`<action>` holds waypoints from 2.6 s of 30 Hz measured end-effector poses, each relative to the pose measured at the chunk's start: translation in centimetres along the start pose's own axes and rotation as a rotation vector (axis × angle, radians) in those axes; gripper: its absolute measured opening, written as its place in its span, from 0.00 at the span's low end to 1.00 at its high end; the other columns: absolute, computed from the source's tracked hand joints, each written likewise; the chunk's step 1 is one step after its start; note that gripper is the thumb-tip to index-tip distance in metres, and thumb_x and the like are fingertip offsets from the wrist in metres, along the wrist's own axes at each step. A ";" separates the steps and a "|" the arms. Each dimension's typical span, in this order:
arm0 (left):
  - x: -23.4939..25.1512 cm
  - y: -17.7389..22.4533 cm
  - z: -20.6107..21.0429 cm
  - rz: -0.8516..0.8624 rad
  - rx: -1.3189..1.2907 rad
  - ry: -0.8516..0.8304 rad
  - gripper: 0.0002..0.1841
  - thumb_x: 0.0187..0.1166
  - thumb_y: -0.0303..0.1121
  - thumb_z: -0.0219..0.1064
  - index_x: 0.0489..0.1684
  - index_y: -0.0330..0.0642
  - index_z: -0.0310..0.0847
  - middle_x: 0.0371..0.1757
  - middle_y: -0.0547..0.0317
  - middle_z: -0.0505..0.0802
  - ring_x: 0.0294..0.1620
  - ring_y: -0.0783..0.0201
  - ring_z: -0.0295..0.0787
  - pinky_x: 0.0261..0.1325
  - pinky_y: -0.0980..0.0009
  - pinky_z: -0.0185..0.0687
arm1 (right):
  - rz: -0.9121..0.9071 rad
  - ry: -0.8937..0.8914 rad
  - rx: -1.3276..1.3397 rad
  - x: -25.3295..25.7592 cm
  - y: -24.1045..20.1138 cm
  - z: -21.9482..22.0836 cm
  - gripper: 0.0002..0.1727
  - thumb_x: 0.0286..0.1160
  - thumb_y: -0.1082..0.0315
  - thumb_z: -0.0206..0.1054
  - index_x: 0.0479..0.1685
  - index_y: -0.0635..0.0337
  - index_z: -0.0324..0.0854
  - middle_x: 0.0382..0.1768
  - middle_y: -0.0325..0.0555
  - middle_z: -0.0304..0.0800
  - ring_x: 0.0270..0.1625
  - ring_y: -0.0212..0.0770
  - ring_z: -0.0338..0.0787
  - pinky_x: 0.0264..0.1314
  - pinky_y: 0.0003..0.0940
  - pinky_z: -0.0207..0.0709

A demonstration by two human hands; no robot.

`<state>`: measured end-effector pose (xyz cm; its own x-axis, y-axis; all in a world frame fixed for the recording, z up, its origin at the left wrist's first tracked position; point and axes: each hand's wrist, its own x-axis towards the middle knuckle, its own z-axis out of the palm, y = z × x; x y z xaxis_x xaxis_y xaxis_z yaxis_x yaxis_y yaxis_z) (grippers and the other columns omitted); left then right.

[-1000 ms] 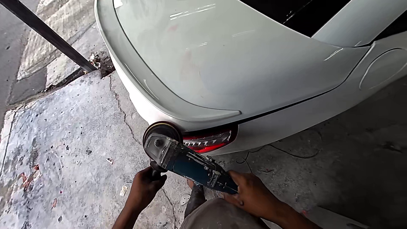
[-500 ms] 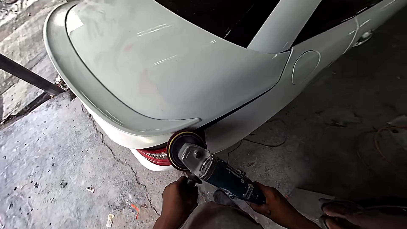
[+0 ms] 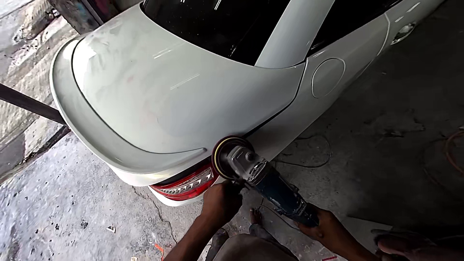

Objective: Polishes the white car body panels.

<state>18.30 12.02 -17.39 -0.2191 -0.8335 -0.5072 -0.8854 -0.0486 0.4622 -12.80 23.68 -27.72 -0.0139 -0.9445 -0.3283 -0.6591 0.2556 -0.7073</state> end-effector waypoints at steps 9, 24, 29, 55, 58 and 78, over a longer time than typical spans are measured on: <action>3.3 3.4 -1.8 0.084 0.069 0.048 0.17 0.73 0.52 0.71 0.39 0.46 0.87 0.31 0.57 0.91 0.38 0.54 0.90 0.43 0.46 0.82 | 0.000 0.044 0.082 3.4 1.1 -1.4 0.29 0.53 0.55 0.78 0.55 0.63 0.86 0.41 0.49 0.95 0.44 0.42 0.95 0.52 0.47 0.88; 4.0 -3.0 -1.5 0.292 -0.085 0.476 0.14 0.72 0.48 0.76 0.45 0.50 0.87 0.26 0.66 0.90 0.26 0.65 0.88 0.31 0.57 0.86 | -0.137 0.181 -0.113 6.6 -4.1 -1.4 0.29 0.49 0.49 0.73 0.48 0.61 0.87 0.29 0.45 0.92 0.31 0.38 0.92 0.36 0.44 0.85; 3.1 -4.0 -2.1 0.281 -0.094 0.506 0.15 0.71 0.47 0.76 0.48 0.50 0.89 0.27 0.66 0.91 0.26 0.66 0.88 0.31 0.58 0.86 | -0.154 0.168 -0.148 6.3 -5.3 -1.3 0.28 0.52 0.47 0.72 0.46 0.60 0.87 0.29 0.45 0.92 0.32 0.38 0.92 0.36 0.44 0.85; 0.8 -12.7 -9.7 0.215 -0.204 0.667 0.22 0.76 0.60 0.71 0.51 0.53 0.90 0.29 0.67 0.92 0.28 0.66 0.89 0.35 0.54 0.87 | -0.304 0.095 -0.154 11.1 -16.3 3.7 0.30 0.53 0.48 0.74 0.53 0.61 0.86 0.35 0.43 0.94 0.37 0.32 0.93 0.42 0.37 0.87; -0.6 -16.9 -10.8 0.203 -0.309 0.705 0.21 0.78 0.61 0.68 0.50 0.56 0.90 0.26 0.73 0.90 0.23 0.72 0.84 0.29 0.60 0.85 | -0.327 0.081 -0.248 11.0 -20.4 5.4 0.29 0.54 0.46 0.74 0.50 0.61 0.87 0.32 0.46 0.93 0.35 0.41 0.93 0.40 0.48 0.87; 5.1 -5.1 -6.9 0.400 -0.188 0.623 0.20 0.78 0.56 0.71 0.41 0.48 0.89 0.27 0.64 0.90 0.28 0.64 0.89 0.30 0.57 0.86 | 0.034 0.079 0.113 8.8 -9.8 -0.3 0.32 0.47 0.56 0.79 0.56 0.64 0.82 0.36 0.42 0.93 0.28 0.33 0.91 0.32 0.34 0.89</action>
<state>24.56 4.24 -17.31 -0.1872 -0.9611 0.2030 -0.6908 0.2757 0.6684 -6.65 12.81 -23.48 -0.0972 -0.9470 -0.3061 -0.5681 0.3053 -0.7642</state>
